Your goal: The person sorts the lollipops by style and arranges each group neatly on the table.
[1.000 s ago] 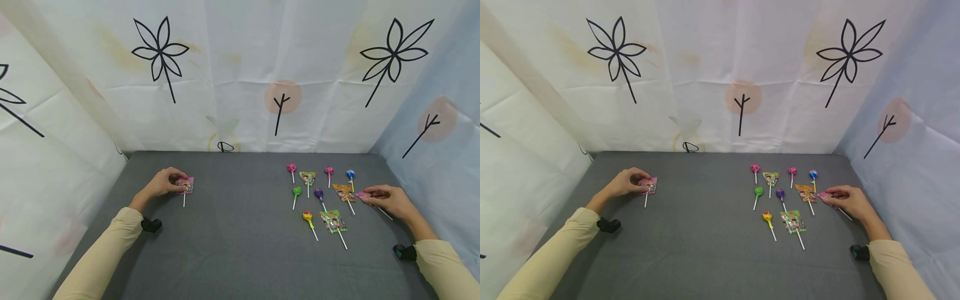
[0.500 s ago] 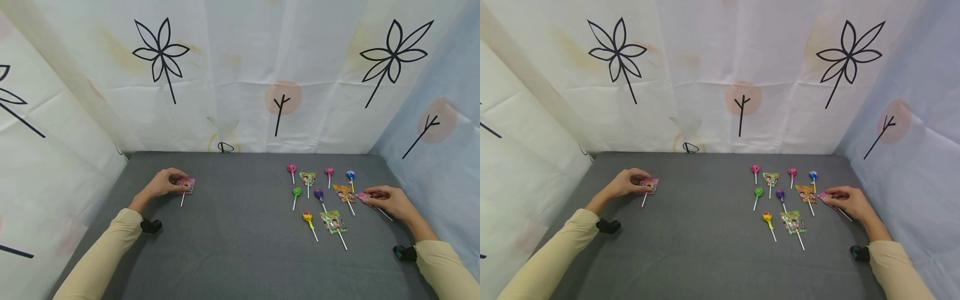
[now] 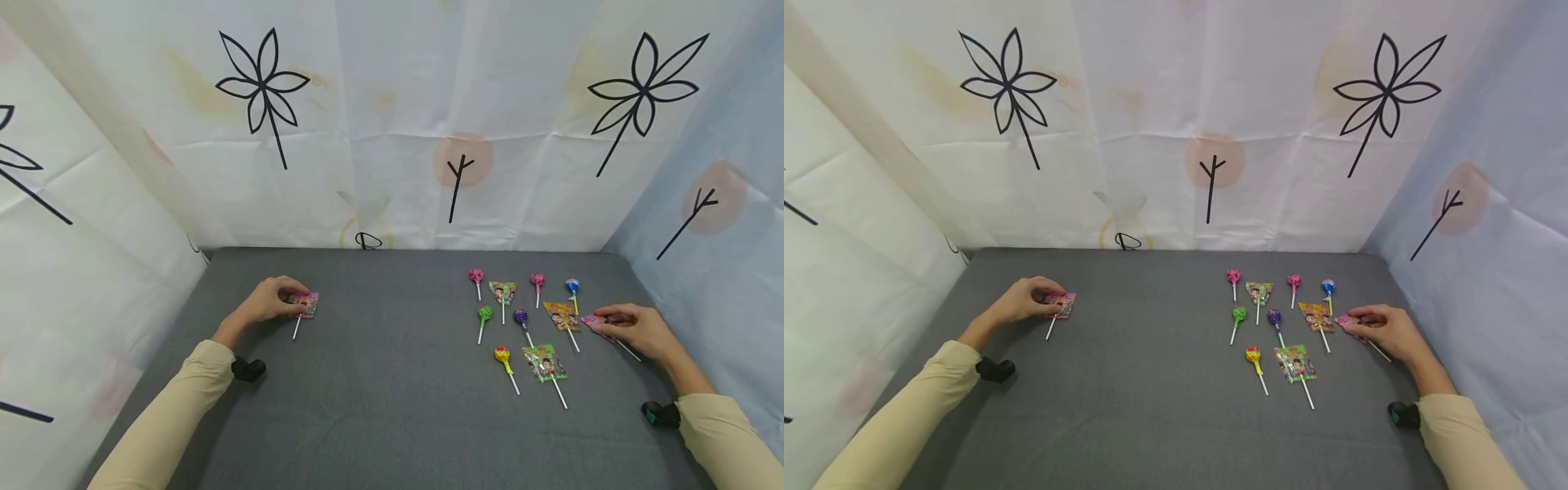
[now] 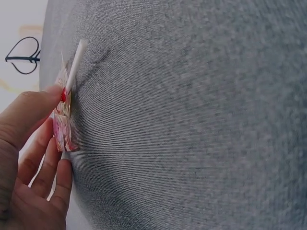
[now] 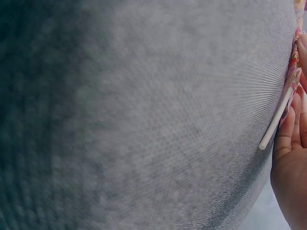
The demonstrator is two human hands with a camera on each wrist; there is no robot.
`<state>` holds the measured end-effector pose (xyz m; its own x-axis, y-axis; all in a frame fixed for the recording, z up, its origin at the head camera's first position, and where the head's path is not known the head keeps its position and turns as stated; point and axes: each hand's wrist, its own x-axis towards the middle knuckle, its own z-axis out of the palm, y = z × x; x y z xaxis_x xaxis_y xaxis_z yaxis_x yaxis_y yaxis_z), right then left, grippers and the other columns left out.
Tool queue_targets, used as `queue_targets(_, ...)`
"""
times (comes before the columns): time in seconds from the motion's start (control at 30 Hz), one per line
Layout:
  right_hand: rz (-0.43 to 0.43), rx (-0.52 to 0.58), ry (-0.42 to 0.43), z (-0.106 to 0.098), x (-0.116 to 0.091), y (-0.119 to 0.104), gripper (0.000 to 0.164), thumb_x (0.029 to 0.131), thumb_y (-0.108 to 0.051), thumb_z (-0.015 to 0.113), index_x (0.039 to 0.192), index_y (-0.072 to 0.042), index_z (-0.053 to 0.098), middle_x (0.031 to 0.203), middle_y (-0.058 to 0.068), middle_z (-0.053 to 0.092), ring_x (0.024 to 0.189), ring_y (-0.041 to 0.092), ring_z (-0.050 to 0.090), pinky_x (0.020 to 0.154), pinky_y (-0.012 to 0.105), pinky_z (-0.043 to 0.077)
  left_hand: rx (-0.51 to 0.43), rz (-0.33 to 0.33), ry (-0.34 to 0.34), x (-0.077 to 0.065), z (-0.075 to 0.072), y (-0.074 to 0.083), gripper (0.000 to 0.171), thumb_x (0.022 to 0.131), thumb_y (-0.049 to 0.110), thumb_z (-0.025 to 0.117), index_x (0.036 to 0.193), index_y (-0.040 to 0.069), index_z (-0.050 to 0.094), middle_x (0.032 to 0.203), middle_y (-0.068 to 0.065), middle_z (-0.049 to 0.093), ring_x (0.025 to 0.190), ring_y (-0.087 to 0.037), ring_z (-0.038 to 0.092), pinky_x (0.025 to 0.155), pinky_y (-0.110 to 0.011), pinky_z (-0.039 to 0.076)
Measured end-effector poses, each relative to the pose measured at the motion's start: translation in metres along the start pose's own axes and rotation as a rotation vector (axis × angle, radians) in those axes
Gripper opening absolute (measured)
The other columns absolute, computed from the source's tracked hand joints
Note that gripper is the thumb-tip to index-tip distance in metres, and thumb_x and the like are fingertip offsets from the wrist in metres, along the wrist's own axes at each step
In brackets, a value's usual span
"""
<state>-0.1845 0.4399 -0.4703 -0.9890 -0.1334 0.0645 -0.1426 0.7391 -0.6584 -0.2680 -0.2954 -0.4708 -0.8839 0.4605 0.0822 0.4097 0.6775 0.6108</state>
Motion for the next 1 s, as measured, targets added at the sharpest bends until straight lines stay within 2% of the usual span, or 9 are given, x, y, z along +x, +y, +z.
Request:
queue_targets(0.27,-0.001,-0.015,0.008,0.001,0.000,0.001,0.033,0.092,-0.008,0.077,0.116,0.014,0.068,0.105,0.022,0.064,0.079,-0.001,0.057,0.062,0.020,0.048,-0.022,-0.024,0.012,-0.001,0.000,0.000,0.036,0.086,0.020,0.085,0.117,0.005,0.075,0.117,-0.013,0.065,0.099,-0.028,0.059,0.084,-0.048,0.048)
queue_targets(0.5,0.001,-0.016,0.003,0.000,0.001,0.000,0.033,0.093,-0.009,0.077,0.116,0.013,0.068,0.105,0.021,0.064,0.079,0.001,0.057,0.063,0.020,0.048,-0.022,-0.038,0.012,-0.001,0.001,0.001,0.034,0.086,0.020,0.085,0.115,0.005,0.076,0.118,-0.014,0.065,0.100,-0.028,0.058,0.086,-0.049,0.047)
queue_targets(0.73,0.010,0.059,-0.018,-0.004,0.001,0.003,0.038,0.093,-0.011,0.077,0.119,0.014,0.065,0.104,0.014,0.068,0.082,0.000,0.060,0.063,0.021,0.049,0.005,-0.046,0.002,-0.002,0.001,-0.001,0.035,0.086,0.020,0.085,0.116,0.005,0.076,0.118,-0.014,0.065,0.100,-0.028,0.057,0.085,-0.049,0.045)
queue_targets(0.87,-0.007,0.061,-0.043,-0.012,-0.001,0.006,0.041,0.092,-0.011,0.078,0.123,0.012,0.064,0.114,0.013,0.067,0.091,-0.006,0.057,0.070,0.016,0.047,-0.002,-0.043,-0.002,-0.001,0.001,-0.003,0.036,0.086,0.021,0.085,0.117,0.005,0.075,0.118,-0.014,0.065,0.100,-0.028,0.057,0.085,-0.048,0.046)
queue_targets(1.0,-0.029,-0.006,-0.077,-0.017,0.001,0.005,0.045,0.090,-0.012,0.080,0.126,0.009,0.064,0.125,0.023,0.062,0.098,-0.011,0.051,0.074,0.013,0.044,-0.015,-0.044,-0.005,0.000,0.001,-0.005,0.038,0.086,0.023,0.085,0.118,0.006,0.075,0.117,-0.013,0.065,0.098,-0.026,0.057,0.084,-0.046,0.046)
